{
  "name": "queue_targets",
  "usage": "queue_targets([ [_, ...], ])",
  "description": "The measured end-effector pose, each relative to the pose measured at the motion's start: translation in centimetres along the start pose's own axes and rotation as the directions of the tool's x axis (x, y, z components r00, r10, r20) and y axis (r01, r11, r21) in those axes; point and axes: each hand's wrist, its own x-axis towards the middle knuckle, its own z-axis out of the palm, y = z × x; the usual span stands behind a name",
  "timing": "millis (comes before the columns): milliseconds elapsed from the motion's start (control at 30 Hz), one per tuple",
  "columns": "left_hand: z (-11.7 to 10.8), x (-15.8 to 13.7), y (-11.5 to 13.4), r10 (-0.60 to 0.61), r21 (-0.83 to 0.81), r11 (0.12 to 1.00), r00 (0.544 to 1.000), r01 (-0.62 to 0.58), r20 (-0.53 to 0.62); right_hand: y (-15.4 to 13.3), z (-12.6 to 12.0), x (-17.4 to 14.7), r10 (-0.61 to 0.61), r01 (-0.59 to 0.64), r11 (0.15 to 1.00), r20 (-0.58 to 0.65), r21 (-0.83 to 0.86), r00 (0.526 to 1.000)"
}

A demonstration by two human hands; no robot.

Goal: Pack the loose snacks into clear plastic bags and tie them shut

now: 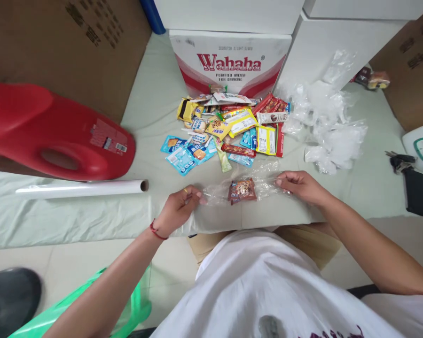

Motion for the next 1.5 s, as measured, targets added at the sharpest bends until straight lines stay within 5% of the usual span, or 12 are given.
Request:
queue_targets([
  [133, 0.7, 1.7, 0.5, -0.087, -0.068, 0.994, 0.996, 0.087, 0.011, 1.6, 0.3, 1.3, 0.055, -0.080, 0.960, -0.101, -0.269, 0.993],
  [233, 1.1, 2.2, 0.9, -0.117, 0.035, 0.992, 0.993, 0.118, -0.024, 1.8, 0.7, 1.1, -0.115, -0.043, 0.807, -0.228, -0.590, 0.967],
  [367, 1.3, 2.2, 1.4, -0.140, 0.078, 0.987, 0.989, 0.144, -0.052, 0.0, 2.5, -1.5, -0.567, 0.133, 0.611, -0.314, -0.781, 0.761],
  [500, 1.4, 2.0, 1.7, -0.153, 0.072, 0.985, 0.986, 0.158, -0.065, -1.6, 7.0, -3.7, -0.796, 0.520, 0.425, -0.033, -0.741, 0.604],
  [600, 1.5, 2.0, 1.6, -0.157, 0.088, 0.982, 0.984, 0.164, -0.087, -1.6, 10.6, -2.7, -0.735, 0.631, 0.374, 0.197, -0.680, 0.649],
  [767, 1.2, 1.9, 1.0, -0.175, -0.011, 0.985, 0.978, 0.174, -0.110, -1.1, 12.9, 0.3, -0.596, 0.499, 0.431, 0.178, -0.752, 0.783],
  [933, 2.6, 1.5, 2.7, 0.064, 0.198, 0.980, 0.921, 0.015, -0.384, -1.1, 13.1, 0.5, -0.579, 0.500, 0.416, 0.202, -0.760, 0.790],
  [1033, 5.1, 1.8, 5.3, 0.305, 0.450, 0.884, 0.885, -0.125, -0.352, -1.0, 13.3, 0.4, -0.579, 0.489, 0.433, 0.182, -0.757, 0.795],
  [1167, 7.2, 4.2, 7.6, 0.330, 0.572, 0.812, 0.899, -0.116, -0.286, -0.9, 13.4, 0.4, -0.583, 0.493, 0.437, 0.181, -0.752, 0.792],
  [1267, 5.9, 6.9, 7.0, 0.234, 0.461, 0.881, 0.942, -0.101, -0.240, -1.0, 13.2, 0.5, -0.575, 0.503, 0.430, 0.202, -0.750, 0.793],
  [1367, 2.9, 9.0, 5.3, 0.060, 0.101, 0.994, 0.976, -0.039, -0.209, -1.0, 12.8, 0.5, -0.576, 0.510, 0.422, 0.213, -0.749, 0.789],
  [1500, -0.7, 10.0, 3.9, -0.003, -0.114, 0.993, 0.996, -0.008, -0.094, -0.8, 12.3, 0.9, -0.591, 0.542, 0.422, 0.233, -0.726, 0.772],
])
